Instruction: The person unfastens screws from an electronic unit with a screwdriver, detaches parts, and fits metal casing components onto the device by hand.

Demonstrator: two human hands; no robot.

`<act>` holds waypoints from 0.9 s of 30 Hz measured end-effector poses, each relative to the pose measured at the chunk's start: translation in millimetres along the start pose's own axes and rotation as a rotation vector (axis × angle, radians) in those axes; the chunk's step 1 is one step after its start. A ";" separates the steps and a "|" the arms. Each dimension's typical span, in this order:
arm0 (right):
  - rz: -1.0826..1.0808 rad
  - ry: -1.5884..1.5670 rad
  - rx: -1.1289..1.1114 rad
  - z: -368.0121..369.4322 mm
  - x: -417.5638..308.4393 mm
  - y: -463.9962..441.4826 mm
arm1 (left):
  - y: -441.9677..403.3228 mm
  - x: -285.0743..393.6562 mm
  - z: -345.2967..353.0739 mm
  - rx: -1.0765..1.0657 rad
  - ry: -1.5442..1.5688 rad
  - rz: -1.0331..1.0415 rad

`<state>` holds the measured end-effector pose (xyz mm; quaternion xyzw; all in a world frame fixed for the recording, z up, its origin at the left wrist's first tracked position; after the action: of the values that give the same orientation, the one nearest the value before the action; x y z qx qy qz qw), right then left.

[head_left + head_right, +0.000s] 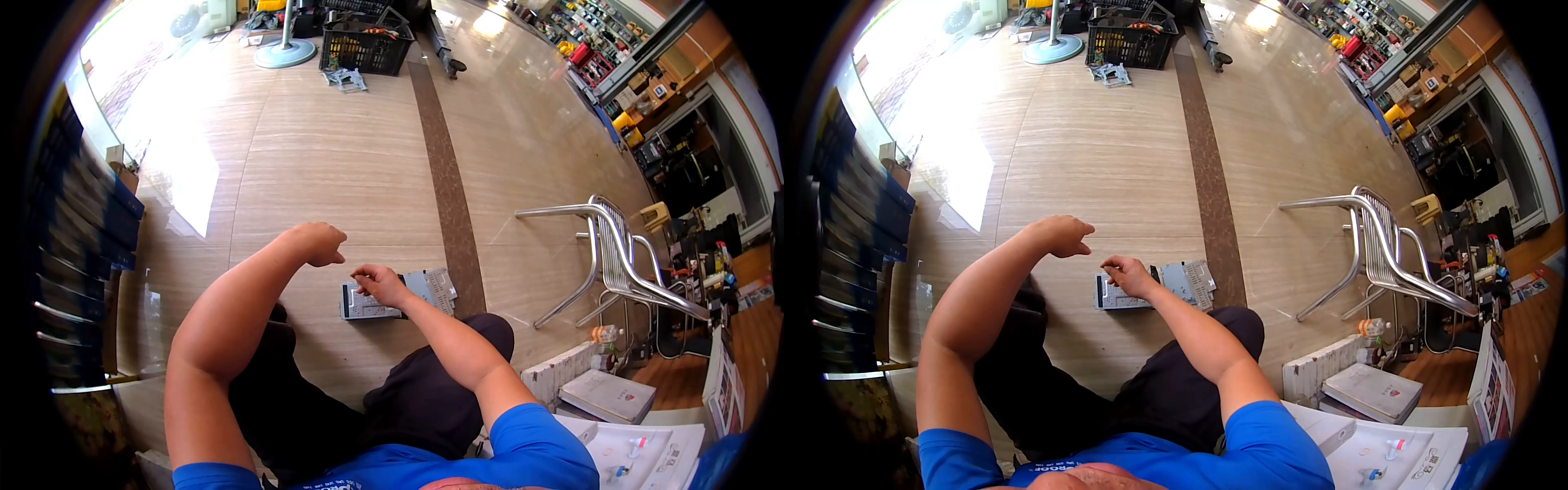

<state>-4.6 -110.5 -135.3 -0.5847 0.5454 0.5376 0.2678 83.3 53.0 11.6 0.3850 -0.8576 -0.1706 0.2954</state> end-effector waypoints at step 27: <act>-0.012 0.014 -0.035 -1.3 -5.0 2.1 | -4.7 -3.8 3.5 0.019 -0.011 0.008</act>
<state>-5.2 -110.5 -129.8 -0.5963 0.5342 0.5412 0.2571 85.6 53.0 5.0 0.3833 -0.8623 -0.1636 0.2876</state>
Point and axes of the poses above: each hand's wrist, its own y-axis away from the middle knuckle, its own z-axis out of the palm, x = y × z, the point moved 3 cm from there along -y, towards the middle knuckle, and after that the axes turned 8 degrees about y, right-handed, at the moved point
